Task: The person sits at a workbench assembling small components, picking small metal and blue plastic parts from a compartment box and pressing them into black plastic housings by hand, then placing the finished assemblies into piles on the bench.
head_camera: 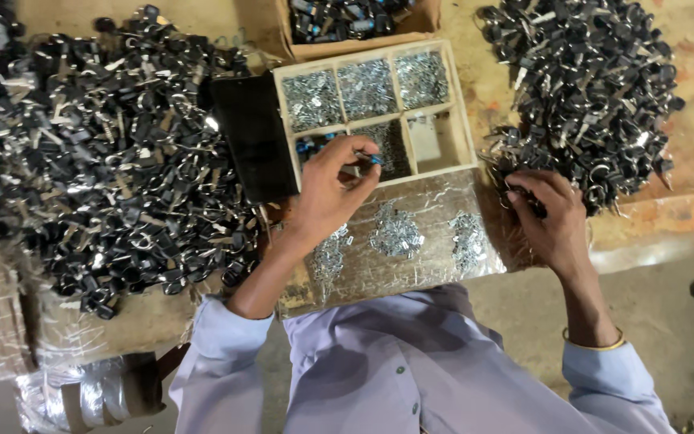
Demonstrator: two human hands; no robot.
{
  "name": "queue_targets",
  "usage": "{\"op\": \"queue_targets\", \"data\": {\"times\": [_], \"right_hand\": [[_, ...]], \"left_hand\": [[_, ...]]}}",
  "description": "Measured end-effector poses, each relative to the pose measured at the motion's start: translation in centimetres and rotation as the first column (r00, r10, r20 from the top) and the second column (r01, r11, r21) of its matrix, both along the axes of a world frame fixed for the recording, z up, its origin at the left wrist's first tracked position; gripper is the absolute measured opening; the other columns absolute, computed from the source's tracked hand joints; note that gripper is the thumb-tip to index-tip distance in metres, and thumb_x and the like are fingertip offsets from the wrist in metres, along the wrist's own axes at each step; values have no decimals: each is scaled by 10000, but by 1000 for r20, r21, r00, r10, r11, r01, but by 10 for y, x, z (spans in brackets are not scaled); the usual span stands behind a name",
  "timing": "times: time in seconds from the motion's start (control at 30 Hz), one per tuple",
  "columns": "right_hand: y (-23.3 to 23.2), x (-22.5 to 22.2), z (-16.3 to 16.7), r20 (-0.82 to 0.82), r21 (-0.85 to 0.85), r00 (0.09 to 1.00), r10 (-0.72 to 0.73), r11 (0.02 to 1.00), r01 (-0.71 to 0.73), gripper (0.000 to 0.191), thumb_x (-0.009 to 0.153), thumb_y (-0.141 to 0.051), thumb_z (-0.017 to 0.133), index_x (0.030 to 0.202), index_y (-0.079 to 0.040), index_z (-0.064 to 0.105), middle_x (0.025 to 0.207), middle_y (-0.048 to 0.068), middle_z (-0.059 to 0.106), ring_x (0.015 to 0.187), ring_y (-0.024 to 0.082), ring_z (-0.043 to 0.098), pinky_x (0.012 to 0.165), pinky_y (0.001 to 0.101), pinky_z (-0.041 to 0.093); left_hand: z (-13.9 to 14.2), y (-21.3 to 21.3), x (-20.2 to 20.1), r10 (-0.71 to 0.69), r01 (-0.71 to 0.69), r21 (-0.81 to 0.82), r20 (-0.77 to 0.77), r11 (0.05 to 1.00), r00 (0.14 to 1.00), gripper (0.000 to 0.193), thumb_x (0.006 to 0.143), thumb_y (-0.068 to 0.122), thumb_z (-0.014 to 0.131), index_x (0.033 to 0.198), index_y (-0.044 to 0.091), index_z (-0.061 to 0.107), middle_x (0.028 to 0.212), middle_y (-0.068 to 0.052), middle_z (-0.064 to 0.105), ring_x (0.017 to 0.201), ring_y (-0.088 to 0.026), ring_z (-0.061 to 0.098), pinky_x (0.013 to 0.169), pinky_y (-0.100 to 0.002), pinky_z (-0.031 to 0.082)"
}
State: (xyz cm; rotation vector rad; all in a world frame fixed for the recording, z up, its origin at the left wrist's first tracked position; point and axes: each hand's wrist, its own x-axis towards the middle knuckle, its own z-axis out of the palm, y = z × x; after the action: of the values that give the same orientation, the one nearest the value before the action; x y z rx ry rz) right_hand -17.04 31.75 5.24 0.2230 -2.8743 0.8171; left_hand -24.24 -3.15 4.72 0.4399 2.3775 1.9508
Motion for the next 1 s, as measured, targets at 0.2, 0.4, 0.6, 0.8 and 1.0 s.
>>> {"op": "queue_targets", "data": {"times": [0.2,0.4,0.6,0.8,1.0], "right_hand": [[-1,7,4,-80,246,988,-130,958,145,290,918,-347,870,1094,-145,761,1117,62,674,1084,288,578,977,455,377],[-3,22,-4,-63,374,988,-138,915,152,271,916,-377,844,1080,-171,780,1185,28,680,1171,259,543,1050,491,311],[11,20,-4,-84,103,988,-129,985,138,234,891,-248,901,1026,-115,763,985,70,685,927,204,597,827,367,433],[-5,17,-7,132,-390,987,-87,911,133,143,1019,-167,810,1003,-52,726,821,16,704,543,79,509,486,224,326],[-60,-4,-2,39,-187,987,155,972,-145,192,914,-170,809,1024,-34,730,978,62,729,649,146,637,545,278,503]], "left_hand": [[4,-2,4,-8,10,-73,30,997,1000,243,942,51,749,1165,73,654,1153,-56,702,996,-154,756,754,-252,674],[5,-2,8,2,-1,-47,19,999,1000,259,928,44,760,1169,58,666,1158,-62,703,1001,-169,744,766,-255,678],[6,-3,8,19,-19,-61,5,998,1000,258,917,48,770,1155,55,671,1151,-65,720,995,-171,748,760,-267,674],[4,-3,9,-19,20,29,-12,999,1000,229,954,16,749,1171,44,683,1175,-75,756,1020,-156,768,882,-296,662],[0,-2,8,57,-57,30,-7,998,998,173,959,37,771,1124,25,724,1144,-76,779,1009,-147,777,874,-284,658]]}}
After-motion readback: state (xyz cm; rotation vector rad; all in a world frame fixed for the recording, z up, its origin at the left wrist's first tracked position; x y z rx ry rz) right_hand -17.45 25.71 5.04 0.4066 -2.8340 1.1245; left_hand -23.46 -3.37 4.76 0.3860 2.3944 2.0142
